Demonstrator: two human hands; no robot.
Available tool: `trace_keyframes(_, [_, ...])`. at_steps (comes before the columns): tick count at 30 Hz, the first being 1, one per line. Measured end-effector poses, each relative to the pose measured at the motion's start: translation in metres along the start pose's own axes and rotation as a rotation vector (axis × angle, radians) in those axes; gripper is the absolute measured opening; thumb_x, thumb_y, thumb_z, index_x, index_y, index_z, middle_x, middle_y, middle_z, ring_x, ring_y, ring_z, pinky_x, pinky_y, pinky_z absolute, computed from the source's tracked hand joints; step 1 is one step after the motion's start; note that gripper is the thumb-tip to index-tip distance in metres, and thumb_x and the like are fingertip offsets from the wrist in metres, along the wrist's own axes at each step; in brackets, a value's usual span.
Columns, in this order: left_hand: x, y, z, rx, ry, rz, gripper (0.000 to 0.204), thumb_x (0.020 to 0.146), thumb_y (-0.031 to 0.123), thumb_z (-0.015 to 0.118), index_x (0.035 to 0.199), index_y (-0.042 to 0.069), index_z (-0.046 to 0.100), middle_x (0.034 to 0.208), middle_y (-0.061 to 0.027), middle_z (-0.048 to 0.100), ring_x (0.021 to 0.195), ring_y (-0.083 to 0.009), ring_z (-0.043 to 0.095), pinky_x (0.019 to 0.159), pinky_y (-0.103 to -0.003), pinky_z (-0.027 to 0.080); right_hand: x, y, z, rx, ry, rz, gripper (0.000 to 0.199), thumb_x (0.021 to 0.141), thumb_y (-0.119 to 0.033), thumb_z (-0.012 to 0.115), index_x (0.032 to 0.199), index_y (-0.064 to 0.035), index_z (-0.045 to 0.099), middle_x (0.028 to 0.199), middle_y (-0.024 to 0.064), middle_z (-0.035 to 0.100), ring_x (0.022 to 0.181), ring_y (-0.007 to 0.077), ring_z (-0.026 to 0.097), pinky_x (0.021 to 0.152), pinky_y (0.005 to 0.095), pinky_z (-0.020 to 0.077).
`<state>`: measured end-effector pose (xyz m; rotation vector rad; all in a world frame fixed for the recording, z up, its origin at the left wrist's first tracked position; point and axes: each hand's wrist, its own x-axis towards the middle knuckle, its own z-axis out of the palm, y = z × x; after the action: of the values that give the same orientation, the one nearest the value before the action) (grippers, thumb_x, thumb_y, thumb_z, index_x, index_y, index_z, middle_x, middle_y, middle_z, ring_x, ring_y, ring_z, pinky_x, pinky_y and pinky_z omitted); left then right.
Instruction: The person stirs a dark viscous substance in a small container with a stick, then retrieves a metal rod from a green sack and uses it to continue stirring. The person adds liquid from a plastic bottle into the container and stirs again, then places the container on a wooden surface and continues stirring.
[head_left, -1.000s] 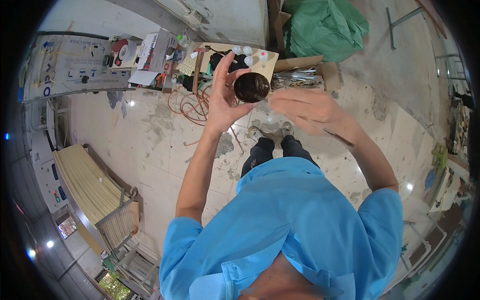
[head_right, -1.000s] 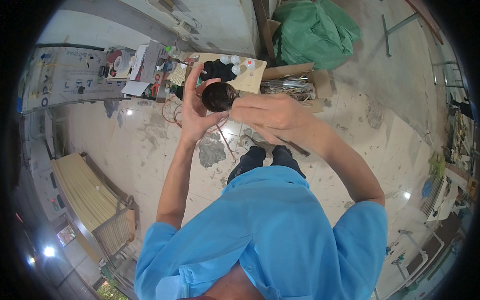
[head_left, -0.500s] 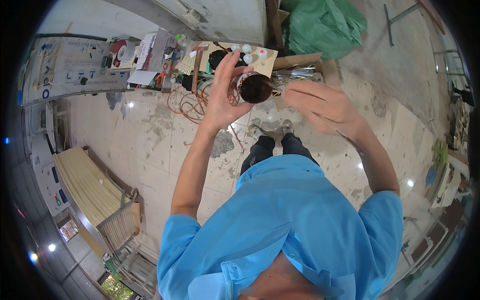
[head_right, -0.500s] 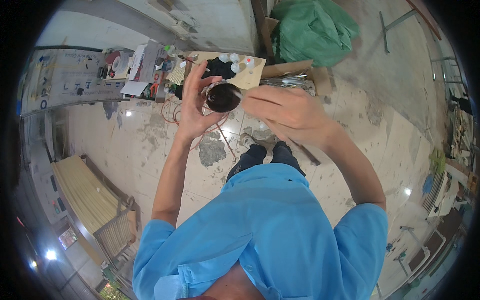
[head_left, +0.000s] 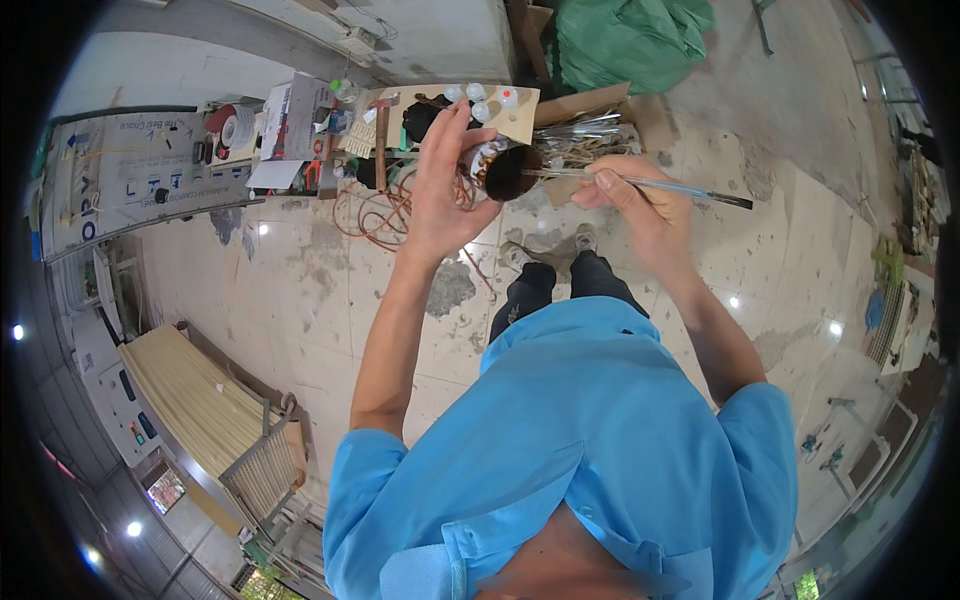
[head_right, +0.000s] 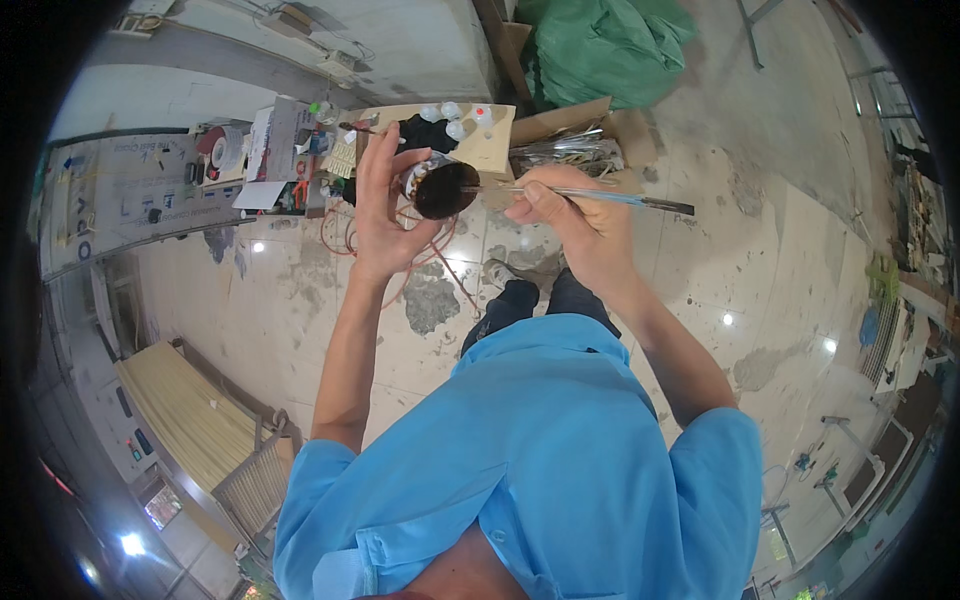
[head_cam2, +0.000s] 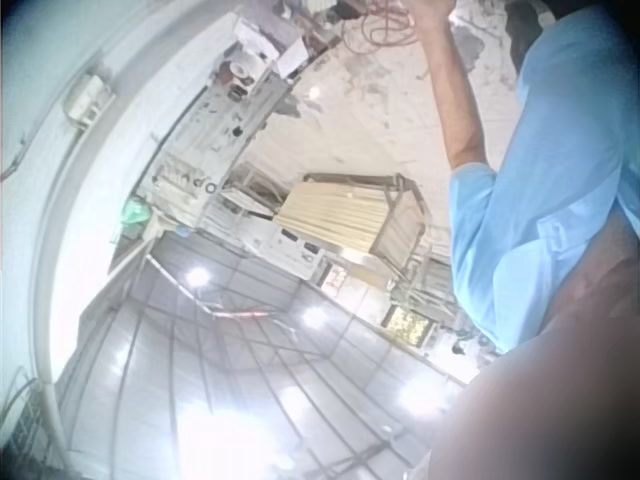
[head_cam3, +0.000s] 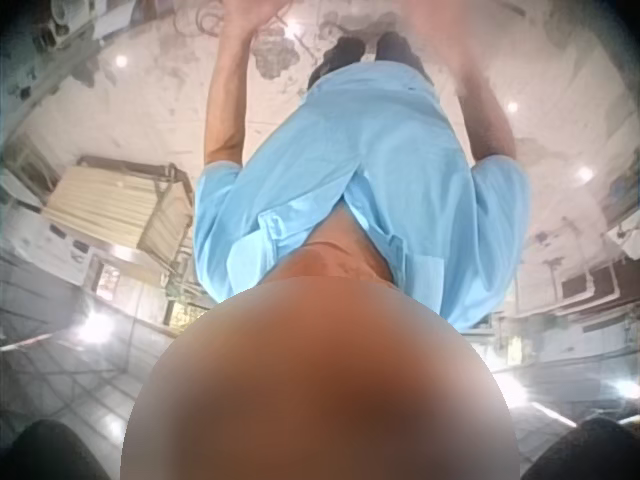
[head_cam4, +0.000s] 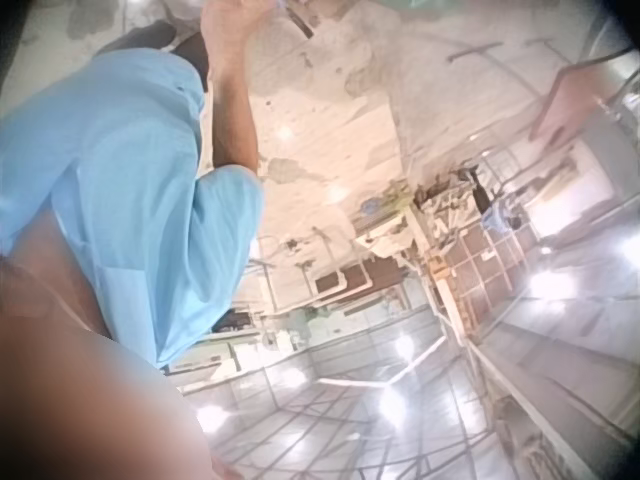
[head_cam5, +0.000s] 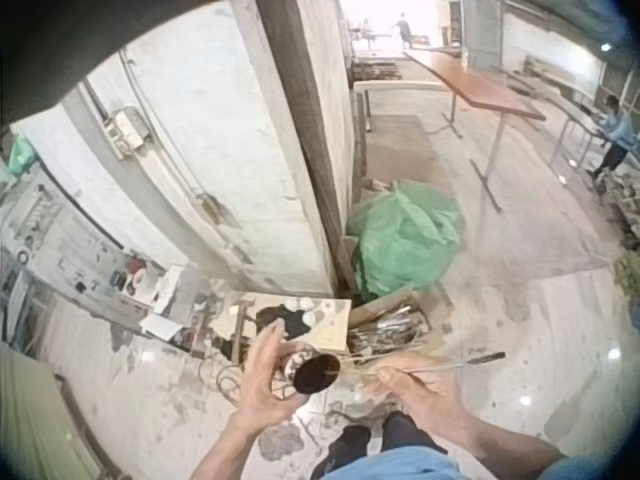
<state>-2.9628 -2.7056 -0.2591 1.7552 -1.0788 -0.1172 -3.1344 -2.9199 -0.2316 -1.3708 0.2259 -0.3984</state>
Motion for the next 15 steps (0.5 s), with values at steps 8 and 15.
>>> trace_keyframes(8, [0.032, 0.009, 0.049, 0.163, -0.055, 0.032, 0.113, 0.068, -0.008, 0.083, 0.169, 0.007, 0.035, 0.172, -0.0173, 0.032, 0.137, -0.0299, 0.063, 0.113, -0.043, 0.053, -0.001, 0.023, -0.051, 0.346, 0.207, 0.17, 0.022, 0.109, -0.013, 0.066, 0.117, 0.0068, 0.072, 0.104, 0.0168, 0.076, 0.09, 0.0263, 0.079, 0.083, 0.0398, 0.0663])
trace_keyframes(15, [0.095, 0.008, 0.156, 0.173, -0.023, -0.067, 0.112, 0.074, -0.01, 0.084, 0.17, 0.006, 0.029, 0.172, -0.0155, 0.028, 0.142, -0.0279, 0.057, 0.113, -0.041, 0.053, 0.032, 0.04, -0.171, 0.667, 0.232, 0.363, 0.022, 0.108, -0.013, 0.065, 0.117, 0.0064, 0.072, 0.105, 0.0162, 0.077, 0.095, 0.0289, 0.079, 0.087, 0.0403, 0.0653])
